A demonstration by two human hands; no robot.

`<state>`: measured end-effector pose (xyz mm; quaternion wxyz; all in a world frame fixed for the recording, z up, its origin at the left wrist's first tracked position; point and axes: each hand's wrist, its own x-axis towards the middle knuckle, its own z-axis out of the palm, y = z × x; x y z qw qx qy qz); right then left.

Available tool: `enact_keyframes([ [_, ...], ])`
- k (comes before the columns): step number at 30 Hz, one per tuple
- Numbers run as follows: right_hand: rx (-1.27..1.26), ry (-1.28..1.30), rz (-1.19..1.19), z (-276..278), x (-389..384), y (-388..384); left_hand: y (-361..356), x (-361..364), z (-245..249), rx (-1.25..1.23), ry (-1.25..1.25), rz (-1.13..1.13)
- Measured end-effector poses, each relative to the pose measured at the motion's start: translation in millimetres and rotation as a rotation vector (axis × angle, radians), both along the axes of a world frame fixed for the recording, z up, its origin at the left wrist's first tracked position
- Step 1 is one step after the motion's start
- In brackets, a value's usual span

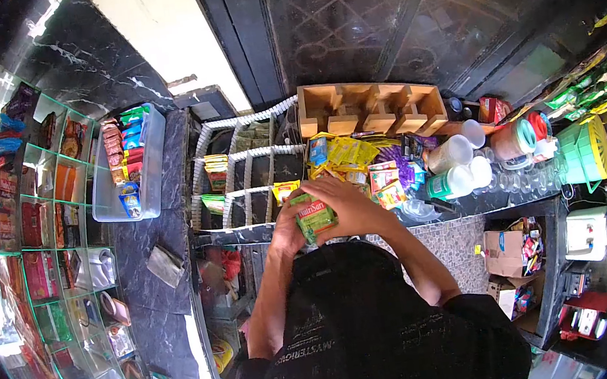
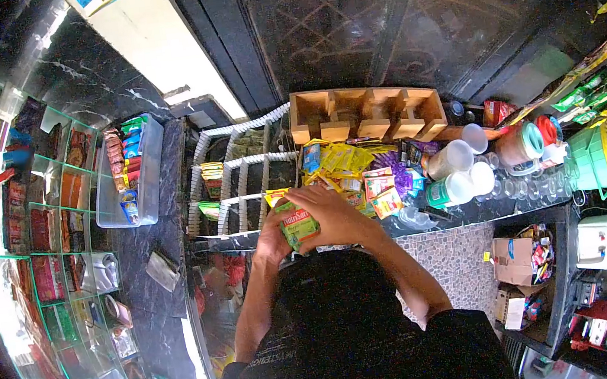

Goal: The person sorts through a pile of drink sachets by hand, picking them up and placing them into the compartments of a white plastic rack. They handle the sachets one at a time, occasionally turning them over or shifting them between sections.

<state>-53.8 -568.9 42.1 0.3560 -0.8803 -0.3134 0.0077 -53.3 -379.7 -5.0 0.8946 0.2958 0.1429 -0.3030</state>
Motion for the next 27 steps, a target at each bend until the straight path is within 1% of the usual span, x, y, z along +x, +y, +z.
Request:
enact_keyframes([
  [1,-0.001,0.0,0.0,-0.4,-0.5,1.1,-1.2,1.2,4.3,-0.001,0.0,0.0],
  [3,-0.028,0.183,0.023,-1.4,-2.4,5.0,-2.7,1.4,9.5,0.135,0.085,0.011],
  [4,-0.028,0.182,0.028,-0.3,-1.5,6.1,-1.0,2.2,2.5,0.136,0.084,0.016],
  [5,-0.044,0.202,0.067,1.6,0.2,7.2,1.3,4.4,-9.4,0.094,0.033,-0.008],
  [6,-0.061,0.222,0.104,3.0,1.3,8.3,2.6,5.7,-10.0,0.052,-0.018,-0.033],
  [10,-0.107,0.119,0.118,3.8,0.4,6.5,5.6,2.6,-6.2,0.07,-0.026,-0.037],
  [12,-0.031,0.099,0.12,5.9,0.0,4.8,6.5,1.3,-2.5,0.096,-0.039,-0.026],
  [13,-0.03,0.098,0.122,8.1,0.5,4.4,7.0,1.1,-1.3,0.097,-0.04,-0.024],
  [15,-0.017,0.204,0.113,12.6,1.2,3.9,7.6,0.6,0.6,0.092,-0.046,-0.034],
  [16,-0.017,0.203,0.116,12.4,1.6,4.7,7.4,0.1,1.5,0.092,-0.047,-0.031],
  [18,-0.071,0.148,0.114,10.2,3.3,9.1,7.5,-2.3,2.7,0.097,-0.06,-0.034],
  [20,-0.091,0.097,0.114,-5.2,3.1,13.0,7.7,-5.0,-4.0,0.107,-0.094,-0.009],
  [22,-0.11,0.047,0.109,-2.6,1.9,17.0,11.5,-7.4,-2.9,0.118,-0.126,0.011],
  [24,-0.09,0.136,0.108,3.9,-0.1,16.6,17.7,-9.8,-0.3,0.235,-0.151,-0.024],
  [25,-0.092,0.135,0.113,-0.4,1.4,15.5,20.9,-11.7,-9.4,0.233,-0.247,-0.02],
  [26,-0.022,0.182,0.13,-8.6,3.3,13.6,25.5,-12.4,-13.4,0.233,-0.246,-0.014],
  [27,0.049,0.229,0.146,-9.6,4.6,13.9,30.7,-12.9,-12.0,0.29,-0.286,-0.087],
])
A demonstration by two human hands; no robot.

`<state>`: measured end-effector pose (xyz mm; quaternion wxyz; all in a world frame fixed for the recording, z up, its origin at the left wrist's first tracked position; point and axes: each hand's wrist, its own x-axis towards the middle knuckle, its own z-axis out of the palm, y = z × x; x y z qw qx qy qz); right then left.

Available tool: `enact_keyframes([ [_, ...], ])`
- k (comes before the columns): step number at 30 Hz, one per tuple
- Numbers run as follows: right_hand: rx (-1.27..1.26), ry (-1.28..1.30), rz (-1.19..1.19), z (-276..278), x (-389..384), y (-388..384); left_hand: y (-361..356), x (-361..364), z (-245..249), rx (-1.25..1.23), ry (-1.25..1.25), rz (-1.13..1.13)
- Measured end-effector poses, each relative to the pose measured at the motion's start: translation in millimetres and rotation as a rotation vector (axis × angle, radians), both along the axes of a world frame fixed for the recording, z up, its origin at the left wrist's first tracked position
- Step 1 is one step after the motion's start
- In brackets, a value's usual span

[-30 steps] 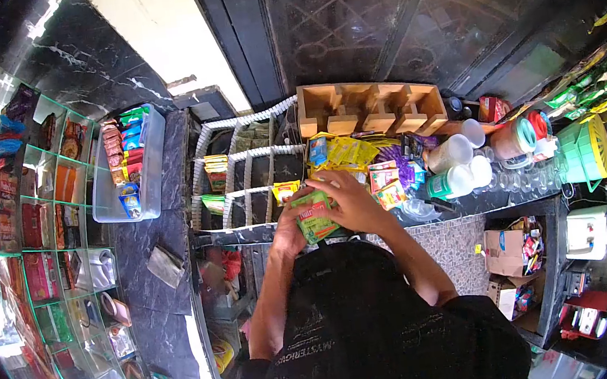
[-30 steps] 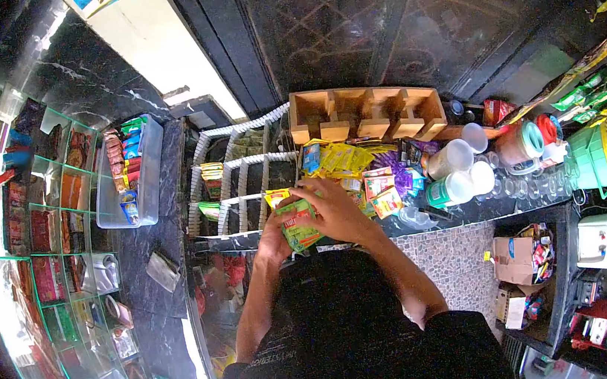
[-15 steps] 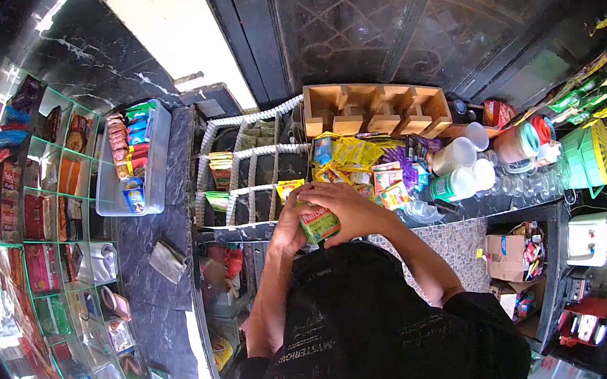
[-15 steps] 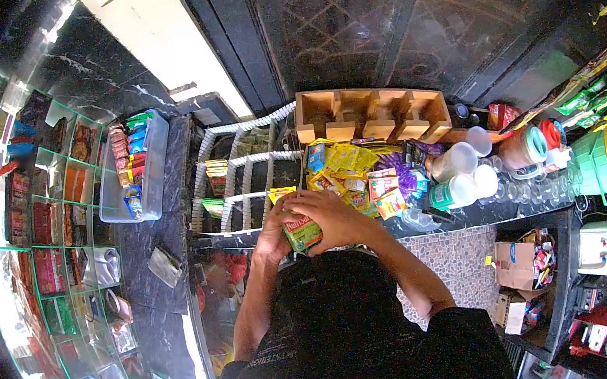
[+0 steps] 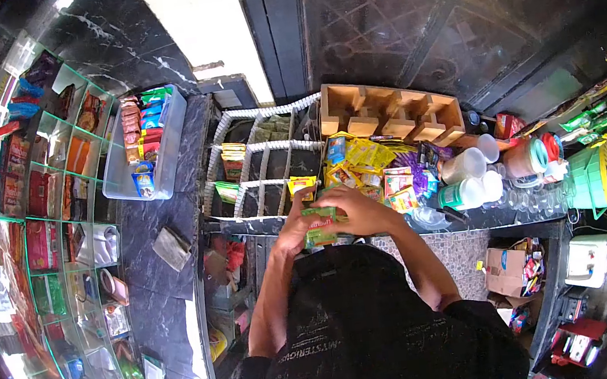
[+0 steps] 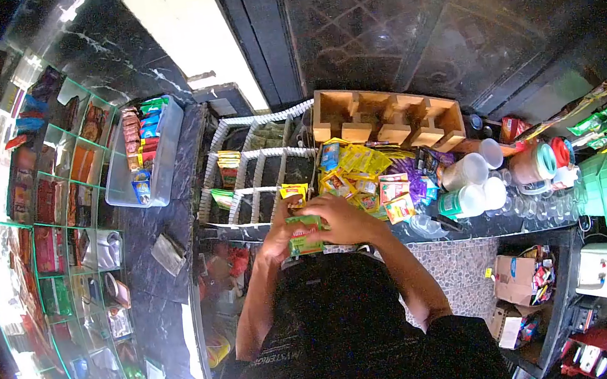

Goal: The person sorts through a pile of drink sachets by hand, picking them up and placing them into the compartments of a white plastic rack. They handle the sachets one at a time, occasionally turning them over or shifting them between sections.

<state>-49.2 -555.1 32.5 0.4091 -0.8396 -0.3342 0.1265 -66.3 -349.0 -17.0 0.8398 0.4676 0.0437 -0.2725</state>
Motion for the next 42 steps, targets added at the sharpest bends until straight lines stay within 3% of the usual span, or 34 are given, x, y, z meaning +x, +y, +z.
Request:
enact_keyframes([
  [1,-0.001,0.001,0.006,-0.8,1.4,0.0,3.4,-0.6,1.1,0.067,-0.032,-0.069],
  [3,-0.021,0.17,-0.043,-1.2,4.0,1.0,6.7,-5.4,0.6,-0.021,0.03,-0.089],
  [7,-0.092,0.224,-0.012,-10.7,7.7,9.3,16.4,-8.1,2.5,-0.112,0.132,-0.174],
  [9,-0.032,0.168,-0.032,-16.2,10.6,18.1,20.7,-9.2,1.7,0.074,0.013,-0.064],
  [13,0.061,0.18,-0.187,-26.3,19.3,37.6,33.0,-9.7,-31.0,0.187,-0.196,0.096],
  [16,0.095,0.118,-0.321,-34.7,23.8,62.4,40.9,-9.4,-26.0,0.847,-0.564,0.358],
  [17,0.104,0.082,-0.398,-36.1,24.8,72.3,42.6,-11.1,-19.0,0.849,-0.561,0.364],
  [19,0.095,0.043,-0.414,-33.8,27.2,94.2,47.0,-11.9,-7.4,1.188,-0.723,0.368],
  [23,0.121,0.066,-0.443,-41.5,37.5,132.6,67.7,-4.3,-29.6,1.189,-0.668,0.622],
  [25,0.111,0.082,-0.424,-48.7,43.0,149.9,82.9,0.0,-32.1,1.331,-0.743,0.634],
  [27,0.084,0.092,-0.415,-56.4,46.4,166.6,95.4,2.4,-37.8,1.254,-0.587,0.578],
  [35,0.119,0.119,-0.345,-81.0,51.5,212.6,136.8,21.4,-77.2,1.228,-0.451,0.663],
  [39,0.1,0.164,-0.308,-81.6,42.2,212.5,156.6,31.5,-96.5,1.39,-0.541,0.741],
  [40,0.064,0.191,-0.311,-84.2,39.0,211.6,159.8,34.3,-98.3,1.302,-0.393,0.673],
  [42,0.025,0.216,-0.318,-91.9,32.1,208.8,161.9,40.9,-104.0,1.264,-0.376,0.689],
])
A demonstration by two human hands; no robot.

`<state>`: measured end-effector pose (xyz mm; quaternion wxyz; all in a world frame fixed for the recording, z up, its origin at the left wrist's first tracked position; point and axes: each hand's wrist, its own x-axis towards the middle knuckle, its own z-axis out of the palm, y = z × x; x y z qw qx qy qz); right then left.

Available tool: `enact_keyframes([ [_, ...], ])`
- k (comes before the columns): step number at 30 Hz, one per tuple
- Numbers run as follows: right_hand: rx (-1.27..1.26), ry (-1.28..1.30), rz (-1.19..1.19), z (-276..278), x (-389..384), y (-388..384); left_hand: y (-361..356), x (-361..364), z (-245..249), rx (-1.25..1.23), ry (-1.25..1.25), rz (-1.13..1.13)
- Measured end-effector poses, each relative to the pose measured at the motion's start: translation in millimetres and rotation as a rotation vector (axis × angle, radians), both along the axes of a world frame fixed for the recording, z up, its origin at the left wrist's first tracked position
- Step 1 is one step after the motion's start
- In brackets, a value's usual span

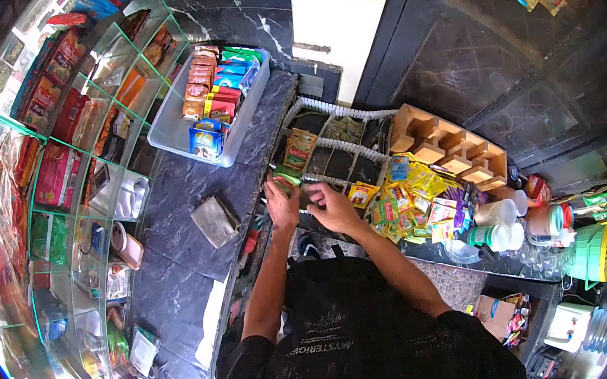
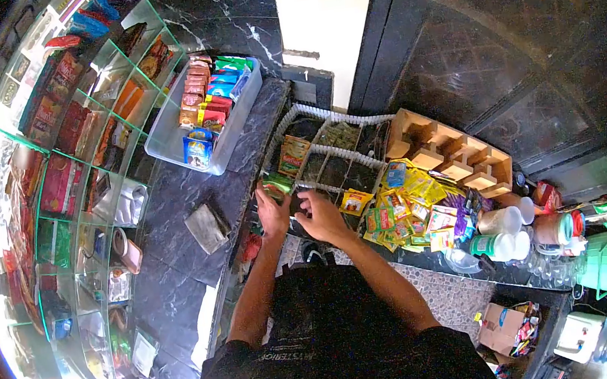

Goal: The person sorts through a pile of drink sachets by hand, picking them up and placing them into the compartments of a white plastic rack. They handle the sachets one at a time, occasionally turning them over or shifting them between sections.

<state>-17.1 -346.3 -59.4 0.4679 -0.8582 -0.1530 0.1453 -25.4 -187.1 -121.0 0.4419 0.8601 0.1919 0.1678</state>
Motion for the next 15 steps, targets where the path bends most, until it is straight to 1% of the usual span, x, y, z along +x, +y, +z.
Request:
enact_keyframes([
  [2,0.021,-0.034,0.03,-10.6,-7.9,-3.4,1.0,4.3,-7.7,-0.04,-0.005,0.008],
  [4,0.017,-0.006,0.031,-8.1,-15.6,-6.8,0.5,6.5,-10.4,0.076,-0.167,0.007],
  [5,0.016,0.022,0.035,-7.0,-18.8,-8.0,0.3,7.3,-11.8,0.073,-0.166,0.0],
  [8,-0.021,0.007,0.055,-9.4,-23.5,-10.9,-3.3,7.4,-7.9,0.008,-0.044,0.082],
  [11,-0.032,0.015,0.068,-12.1,-23.1,-12.9,-1.2,7.9,-4.3,0.031,-0.062,0.05],
  [12,-0.032,0.026,0.075,-13.7,-23.0,-13.7,2.3,10.4,-14.9,0.031,-0.063,0.048],
  [13,-0.031,0.026,0.074,-12.5,-23.3,-14.3,7.9,14.6,-36.9,0.062,-0.009,-0.015],
  [15,-0.052,0.062,0.078,-9.6,-22.5,-15.4,16.6,21.2,-53.8,0.095,0.043,-0.076],
])
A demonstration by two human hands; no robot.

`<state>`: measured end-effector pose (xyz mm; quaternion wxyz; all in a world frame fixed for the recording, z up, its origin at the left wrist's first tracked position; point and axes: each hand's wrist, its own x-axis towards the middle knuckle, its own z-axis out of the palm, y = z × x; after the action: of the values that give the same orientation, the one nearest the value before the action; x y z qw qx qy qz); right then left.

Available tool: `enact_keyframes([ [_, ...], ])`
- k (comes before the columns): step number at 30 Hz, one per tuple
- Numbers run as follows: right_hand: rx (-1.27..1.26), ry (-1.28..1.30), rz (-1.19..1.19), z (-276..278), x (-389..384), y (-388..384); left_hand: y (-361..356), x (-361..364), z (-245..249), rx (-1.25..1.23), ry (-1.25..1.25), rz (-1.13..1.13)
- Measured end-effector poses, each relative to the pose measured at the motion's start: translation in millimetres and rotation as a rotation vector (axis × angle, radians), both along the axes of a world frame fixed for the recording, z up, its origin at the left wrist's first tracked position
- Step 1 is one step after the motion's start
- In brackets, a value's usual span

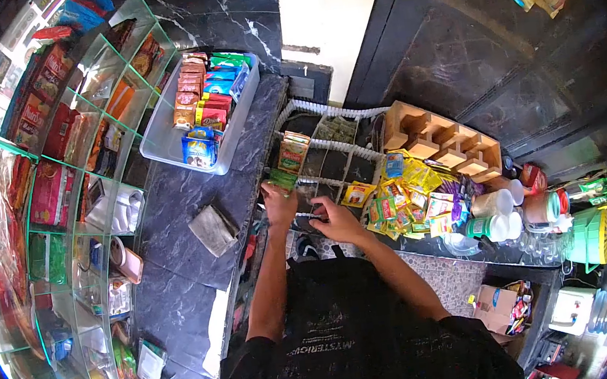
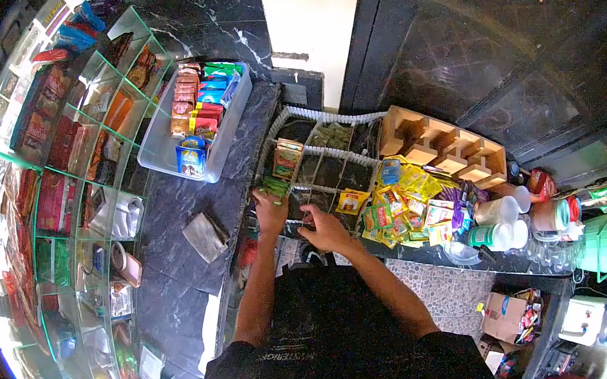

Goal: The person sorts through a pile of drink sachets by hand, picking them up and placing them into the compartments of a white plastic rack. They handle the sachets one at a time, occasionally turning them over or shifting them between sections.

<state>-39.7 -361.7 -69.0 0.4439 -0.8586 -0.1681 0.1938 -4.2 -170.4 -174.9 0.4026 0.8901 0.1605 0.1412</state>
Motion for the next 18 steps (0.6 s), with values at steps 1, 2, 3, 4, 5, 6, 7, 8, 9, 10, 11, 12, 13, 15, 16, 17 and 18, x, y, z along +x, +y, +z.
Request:
enact_keyframes([
  [1,0.0,-0.002,0.001,0.3,0.4,0.1,3.4,3.8,-5.3,-0.004,0.058,-0.002],
  [2,-0.003,-0.006,0.008,0.5,0.4,0.3,6.3,7.3,-10.7,-0.009,0.116,-0.003],
  [3,-0.005,-0.011,0.015,-0.1,0.5,0.8,8.5,10.9,-5.3,-0.008,0.113,-0.001],
  [4,-0.004,-0.013,0.017,-0.9,0.5,1.3,11.0,14.8,3.4,-0.04,0.242,0.012],
  [5,0.003,-0.009,0.022,-1.5,0.3,1.8,12.9,18.4,12.1,-0.072,0.371,0.024],
  [6,0.011,-0.004,0.026,-1.9,0.1,1.8,19.0,23.5,3.4,-0.072,0.368,0.025],
  [7,0.011,-0.007,0.026,-1.4,0.0,1.4,28.5,29.5,-14.6,-0.061,0.355,-0.084],
  [8,0.041,0.046,0.025,-0.9,-0.3,0.8,34.3,32.9,-24.0,-0.05,0.343,-0.193],
  [9,0.071,0.098,0.022,-0.4,0.0,0.1,35.3,32.2,-16.8,-0.048,0.34,-0.196],
  [10,0.073,0.097,0.016,1.3,0.3,-0.5,36.0,29.9,-5.8,-0.117,0.324,-0.183],
  [11,0.08,0.094,0.022,2.9,0.3,-2.2,34.8,27.8,4.9,-0.187,0.31,-0.173],
  [12,0.086,0.092,0.025,4.5,-0.1,-4.6,36.3,27.1,2.1,-0.185,0.312,-0.184],
  [13,0.086,0.093,0.011,4.5,0.5,-6.9,40.8,27.1,-5.0,-0.262,0.286,-0.198],
  [15,0.094,0.099,0.03,3.3,2.2,-11.8,45.3,26.0,-13.4,-0.417,0.237,-0.226],
  [16,0.095,0.101,0.018,2.5,2.3,-14.4,44.0,24.6,-15.0,-0.417,0.242,-0.237],
  [17,0.075,0.099,0.02,1.7,2.4,-16.4,43.4,22.6,-16.5,-0.391,0.233,-0.197],
  [18,0.056,0.096,0.023,1.5,3.7,-17.8,42.4,21.2,-13.9,-0.364,0.221,-0.155],
])
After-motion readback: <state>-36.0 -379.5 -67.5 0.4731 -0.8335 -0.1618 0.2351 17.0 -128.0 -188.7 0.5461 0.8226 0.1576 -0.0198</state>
